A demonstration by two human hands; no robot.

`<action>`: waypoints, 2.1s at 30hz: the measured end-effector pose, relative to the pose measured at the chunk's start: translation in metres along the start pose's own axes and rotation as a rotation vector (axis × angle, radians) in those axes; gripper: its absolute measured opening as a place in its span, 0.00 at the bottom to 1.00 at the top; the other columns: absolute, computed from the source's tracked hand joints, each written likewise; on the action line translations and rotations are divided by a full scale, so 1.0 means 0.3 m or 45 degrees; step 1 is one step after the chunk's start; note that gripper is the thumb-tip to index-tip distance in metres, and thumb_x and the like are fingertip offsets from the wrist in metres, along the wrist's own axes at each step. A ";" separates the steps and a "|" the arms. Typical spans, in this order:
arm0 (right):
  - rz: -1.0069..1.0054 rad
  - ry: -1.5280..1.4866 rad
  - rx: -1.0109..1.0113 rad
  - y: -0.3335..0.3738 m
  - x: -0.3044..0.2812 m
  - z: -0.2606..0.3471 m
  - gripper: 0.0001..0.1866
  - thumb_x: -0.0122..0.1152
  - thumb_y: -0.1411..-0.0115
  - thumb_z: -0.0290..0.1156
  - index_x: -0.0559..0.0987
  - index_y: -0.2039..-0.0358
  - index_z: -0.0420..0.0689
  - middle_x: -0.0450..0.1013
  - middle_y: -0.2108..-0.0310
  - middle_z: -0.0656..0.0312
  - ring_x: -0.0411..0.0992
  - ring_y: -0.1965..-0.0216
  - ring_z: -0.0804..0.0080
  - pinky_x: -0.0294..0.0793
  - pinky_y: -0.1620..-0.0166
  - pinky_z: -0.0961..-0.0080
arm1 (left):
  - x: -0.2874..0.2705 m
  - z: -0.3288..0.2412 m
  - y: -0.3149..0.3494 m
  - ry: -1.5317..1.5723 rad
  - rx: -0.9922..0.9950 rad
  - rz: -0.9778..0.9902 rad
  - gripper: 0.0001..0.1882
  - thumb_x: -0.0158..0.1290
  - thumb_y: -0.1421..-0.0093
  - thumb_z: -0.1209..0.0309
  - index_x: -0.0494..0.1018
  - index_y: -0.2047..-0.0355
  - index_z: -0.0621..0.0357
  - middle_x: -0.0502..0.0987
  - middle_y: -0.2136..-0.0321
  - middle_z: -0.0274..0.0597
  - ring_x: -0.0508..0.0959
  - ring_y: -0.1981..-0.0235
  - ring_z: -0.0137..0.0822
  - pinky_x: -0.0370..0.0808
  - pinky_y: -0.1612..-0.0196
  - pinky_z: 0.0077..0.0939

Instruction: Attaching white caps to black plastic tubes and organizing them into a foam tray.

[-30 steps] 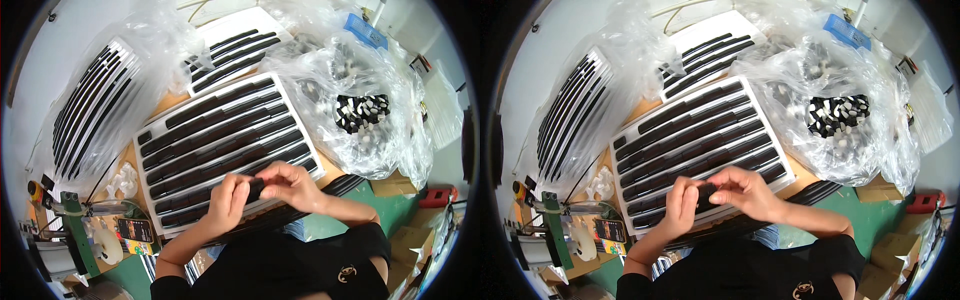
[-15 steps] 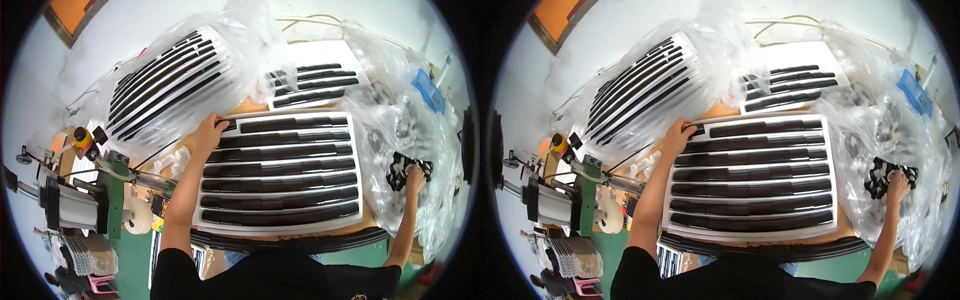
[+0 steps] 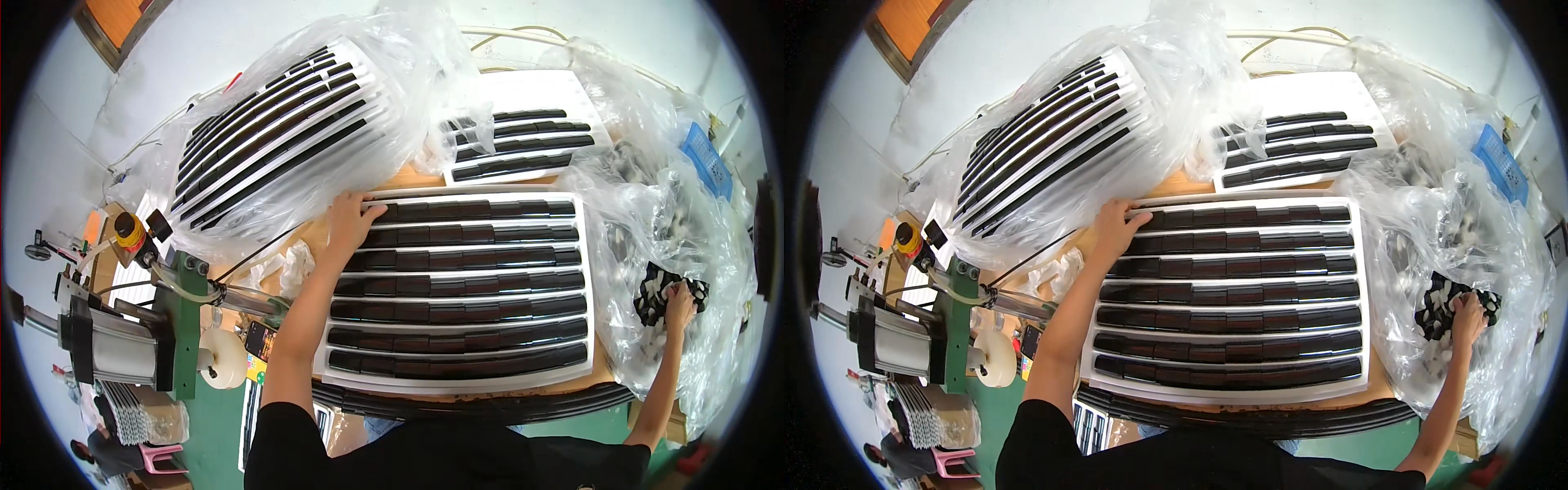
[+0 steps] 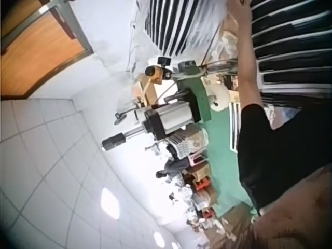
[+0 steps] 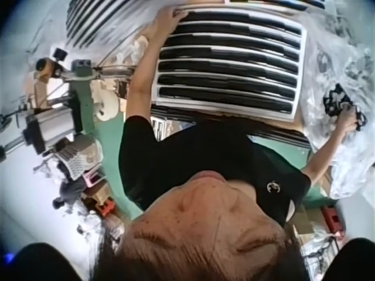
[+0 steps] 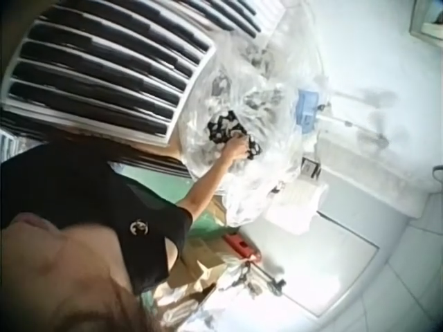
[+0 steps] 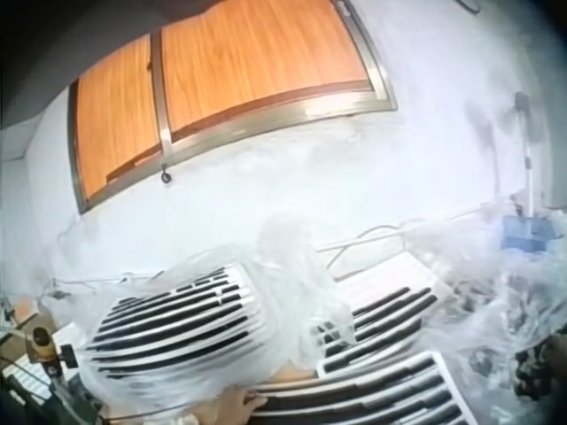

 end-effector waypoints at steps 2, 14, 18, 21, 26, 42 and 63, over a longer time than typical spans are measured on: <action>0.022 -0.084 0.003 -0.001 -0.013 0.015 0.11 0.57 0.48 0.38 0.73 0.67 0.48 0.73 0.65 0.63 0.70 0.60 0.60 0.64 0.58 0.60 | -0.098 -0.002 0.037 -0.234 0.065 -0.391 0.15 0.55 0.49 0.57 0.77 0.73 0.56 0.71 0.71 0.43 0.70 0.64 0.44 0.64 0.61 0.40; -0.211 -0.058 -0.298 0.089 -0.111 0.083 0.09 0.60 0.51 0.32 0.70 0.71 0.48 0.71 0.72 0.65 0.69 0.66 0.64 0.62 0.60 0.66 | -0.128 -0.026 0.149 -0.730 -0.074 -0.257 0.14 0.53 0.47 0.58 0.75 0.75 0.57 0.74 0.69 0.43 0.70 0.61 0.44 0.64 0.60 0.39; -0.250 -0.019 -0.369 0.117 -0.150 0.138 0.07 0.55 0.45 0.31 0.70 0.65 0.47 0.71 0.69 0.63 0.69 0.65 0.65 0.62 0.59 0.67 | -0.065 0.030 0.136 -0.446 -0.136 -0.185 0.13 0.56 0.50 0.60 0.72 0.71 0.53 0.74 0.67 0.43 0.70 0.59 0.44 0.63 0.58 0.41; -0.497 -0.022 -0.373 0.142 -0.205 0.104 0.09 0.51 0.42 0.31 0.71 0.60 0.48 0.72 0.66 0.62 0.70 0.63 0.65 0.63 0.58 0.69 | -0.097 0.010 0.127 -0.280 -0.234 -0.288 0.18 0.59 0.53 0.65 0.68 0.63 0.54 0.72 0.66 0.46 0.70 0.59 0.48 0.64 0.58 0.41; -0.569 -0.741 -0.273 0.141 -0.268 0.027 0.12 0.45 0.37 0.31 0.71 0.57 0.39 0.72 0.61 0.53 0.71 0.59 0.58 0.68 0.57 0.69 | -0.086 0.095 0.105 0.061 -0.212 -0.336 0.23 0.60 0.56 0.73 0.66 0.59 0.57 0.70 0.67 0.50 0.70 0.61 0.51 0.66 0.58 0.40; 0.537 -2.521 0.262 0.488 -0.424 0.510 0.15 0.49 0.38 0.40 0.71 0.57 0.43 0.73 0.68 0.59 0.71 0.76 0.80 0.67 0.78 0.88 | -0.060 -0.363 0.457 2.060 -0.549 0.259 0.17 0.46 0.43 0.82 0.66 0.53 0.61 0.71 0.60 0.43 0.74 0.60 0.38 0.73 0.57 0.31; 0.823 -2.705 -0.100 0.809 -0.625 0.938 0.15 0.56 0.43 0.22 0.68 0.55 0.36 0.73 0.70 0.59 0.74 0.69 0.77 0.75 0.63 0.82 | 0.013 -0.669 0.666 2.223 -0.552 0.313 0.13 0.52 0.43 0.73 0.66 0.57 0.58 0.73 0.62 0.41 0.74 0.59 0.37 0.72 0.59 0.25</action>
Point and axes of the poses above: each hand's wrist, its own y-axis away from the middle knuckle, its own x-axis out of the palm, z = x × y, the point moved 9 cm from there along -y, towards the middle knuckle
